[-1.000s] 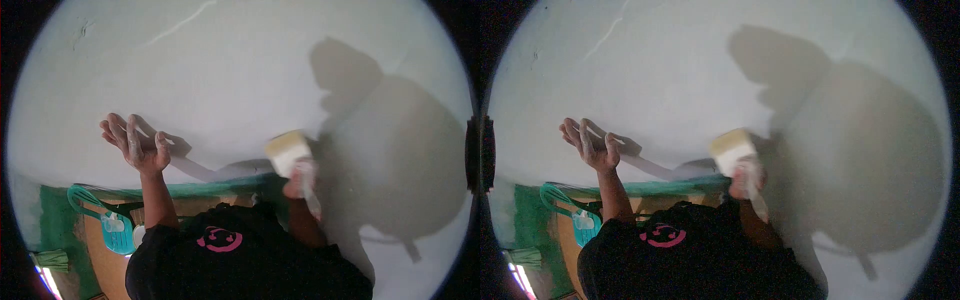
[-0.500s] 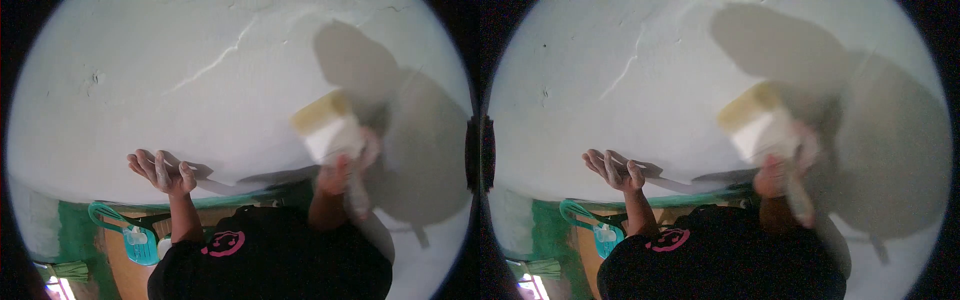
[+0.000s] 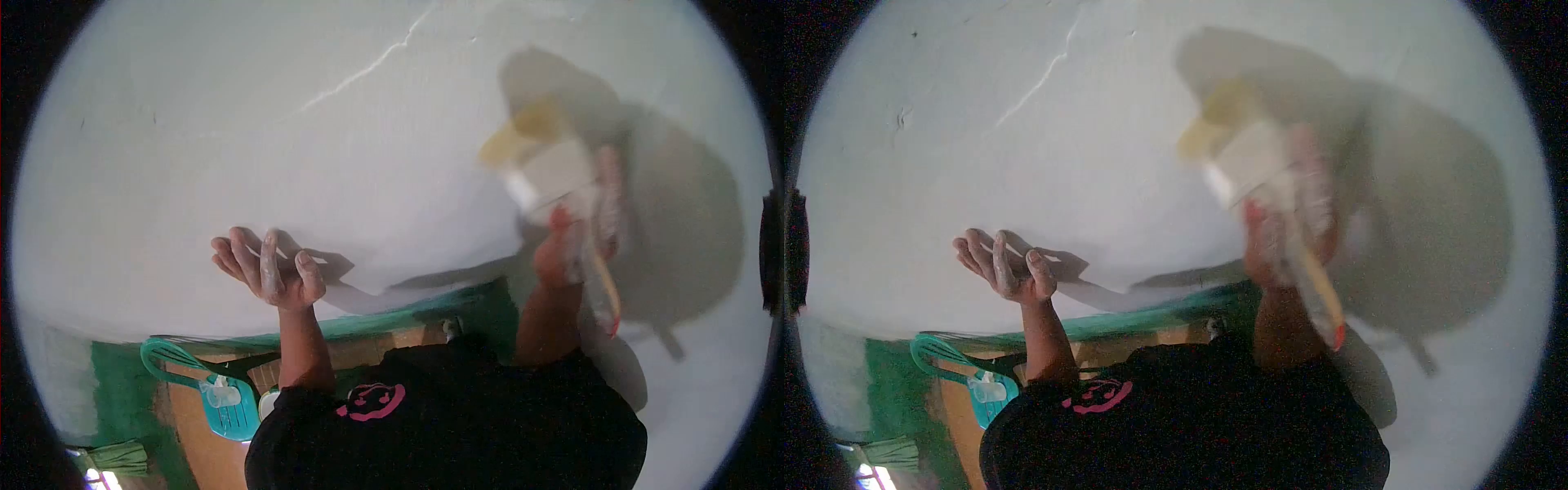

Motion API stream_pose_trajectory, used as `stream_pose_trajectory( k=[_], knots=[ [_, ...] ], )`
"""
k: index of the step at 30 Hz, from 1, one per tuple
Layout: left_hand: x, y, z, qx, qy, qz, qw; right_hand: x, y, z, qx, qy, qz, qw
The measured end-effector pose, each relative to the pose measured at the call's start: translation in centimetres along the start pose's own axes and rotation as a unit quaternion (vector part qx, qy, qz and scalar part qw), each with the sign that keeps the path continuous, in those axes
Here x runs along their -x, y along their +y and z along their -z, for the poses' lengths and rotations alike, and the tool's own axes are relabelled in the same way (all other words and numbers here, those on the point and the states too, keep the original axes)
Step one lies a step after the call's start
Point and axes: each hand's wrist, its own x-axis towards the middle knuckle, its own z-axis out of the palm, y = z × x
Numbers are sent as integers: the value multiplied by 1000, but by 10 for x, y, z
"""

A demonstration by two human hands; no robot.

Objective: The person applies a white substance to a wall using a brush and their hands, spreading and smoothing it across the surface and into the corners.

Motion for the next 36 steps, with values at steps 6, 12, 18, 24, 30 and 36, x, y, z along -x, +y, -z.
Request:
stream_pose_trajectory(
  k=[6,12,18,24,30,36],
  knots=[
    [1,2,1,-12,7,25,1000,-45,-60,9,70,-55,86,992],
    [0,1,-1,9,27,18,999,-79,-61,14,25,-178,78,981],
    [0,4,2,-17,25,38,999,-117,-53,49,109,97,-46,988],
    [-23,8,12,-31,14,39,999,-103,-85,4,125,-228,147,954],
    [-64,5,13,-69,-7,-28,997,-97,-52,26,-99,125,-19,987],
    [-85,26,10,-99,-18,-21,995,-58,-43,11,109,56,130,984]
  ],
)
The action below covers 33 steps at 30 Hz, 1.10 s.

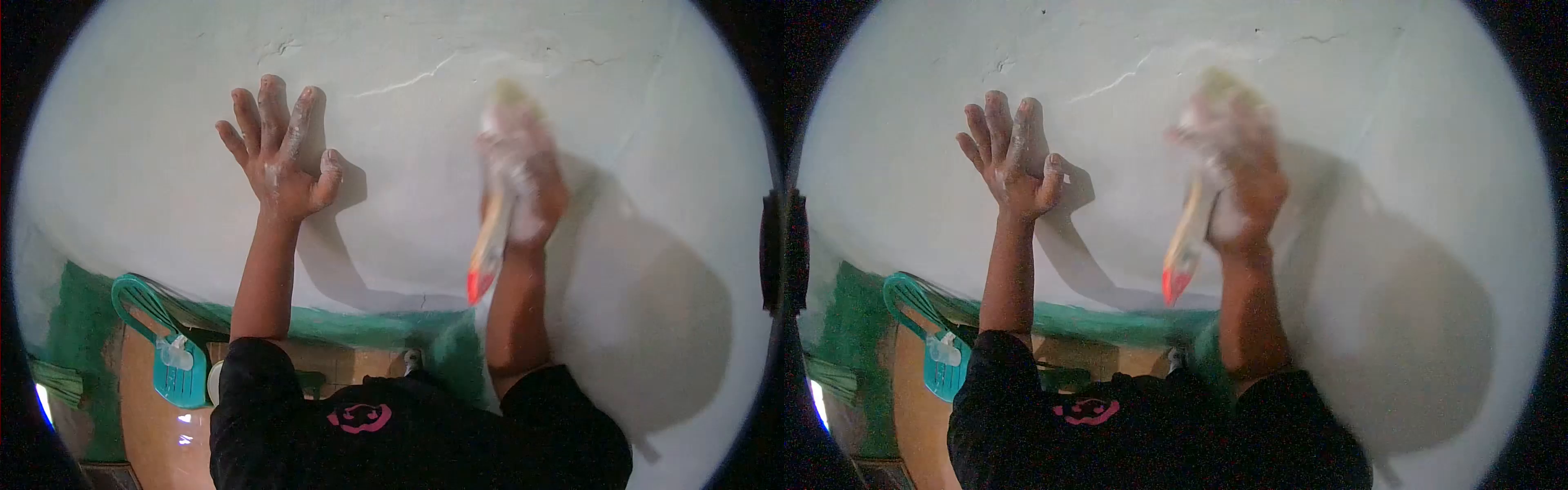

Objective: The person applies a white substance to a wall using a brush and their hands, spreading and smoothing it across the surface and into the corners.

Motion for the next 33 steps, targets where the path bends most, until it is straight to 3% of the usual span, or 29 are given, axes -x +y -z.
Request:
stream_pose_trajectory(
  k=[1,3,4,5,6,7,8,9,10,12,13,15,16,17,18,19,20,21,22,24,25,27,28,29,31,33],
  knots=[
    [-3,3,-3,-3,1,-1,1000,-3,-10,1,-2,2,1,1000],
    [-11,9,-6,2,7,9,1000,-13,-25,7,-108,-186,5,977],
    [-15,11,-7,8,3,6,1000,-7,-21,5,-104,-186,-1,977],
    [-21,13,-10,10,10,3,1000,3,-13,0,-369,-103,-149,911],
    [-25,17,-13,11,19,3,1000,10,-7,0,-597,-7,-280,752],
    [-34,19,-14,14,21,10,1000,-3,-2,11,-594,-14,-281,754],
    [-38,22,-13,17,11,6,1000,-17,2,28,-339,30,-296,893],
    [-42,24,-12,19,2,3,1000,-26,5,36,-56,72,-281,955],
    [-47,28,-10,-5,-16,7,1000,-28,9,32,-59,69,-274,957],
    [-44,31,-12,-11,-6,11,1000,-22,13,17,-17,152,-109,982],
    [-46,34,-11,-9,-9,11,1000,-20,9,10,-18,155,-105,982],
    [-57,39,-10,-4,-12,12,1000,-20,-5,-3,15,29,-2,999],
    [-59,40,-9,4,-19,10,1000,-20,-12,-3,14,30,1,999],
    [-62,42,-8,9,-25,9,1000,-21,-20,-2,-243,41,-153,957],
    [-64,45,-7,9,-24,10,1000,-23,-25,-1,-480,45,-295,825],
    [-65,46,-4,6,-23,10,1000,-29,-19,3,-482,45,-293,824],
    [-66,46,-3,0,-38,-5,999,-37,-5,11,-308,67,-211,925],
    [-67,46,-1,-5,-52,-21,998,-45,2,17,-117,87,-119,982],
    [-67,47,-1,-19,-62,-33,997,-53,3,21,-118,88,-116,982],
    [-68,53,-4,8,-80,-48,996,-65,4,26,-7,185,-210,960],
    [-67,57,-8,36,-100,-63,992,-61,6,19,-7,183,-211,960],
    [-61,63,-16,46,-105,-73,991,-43,7,1,-322,192,-232,898],
    [-58,64,-20,54,-112,-92,988,-38,10,4,-72,22,-115,991],
    [-57,65,-21,61,-116,-112,985,-35,6,4,-72,23,-115,990],
    [-55,65,-21,70,-132,-102,983,-47,-25,1,-358,-63,-274,890],
    [-54,66,-21,63,-136,-103,983,-53,-26,4,-304,-25,-298,904]
  ],
)
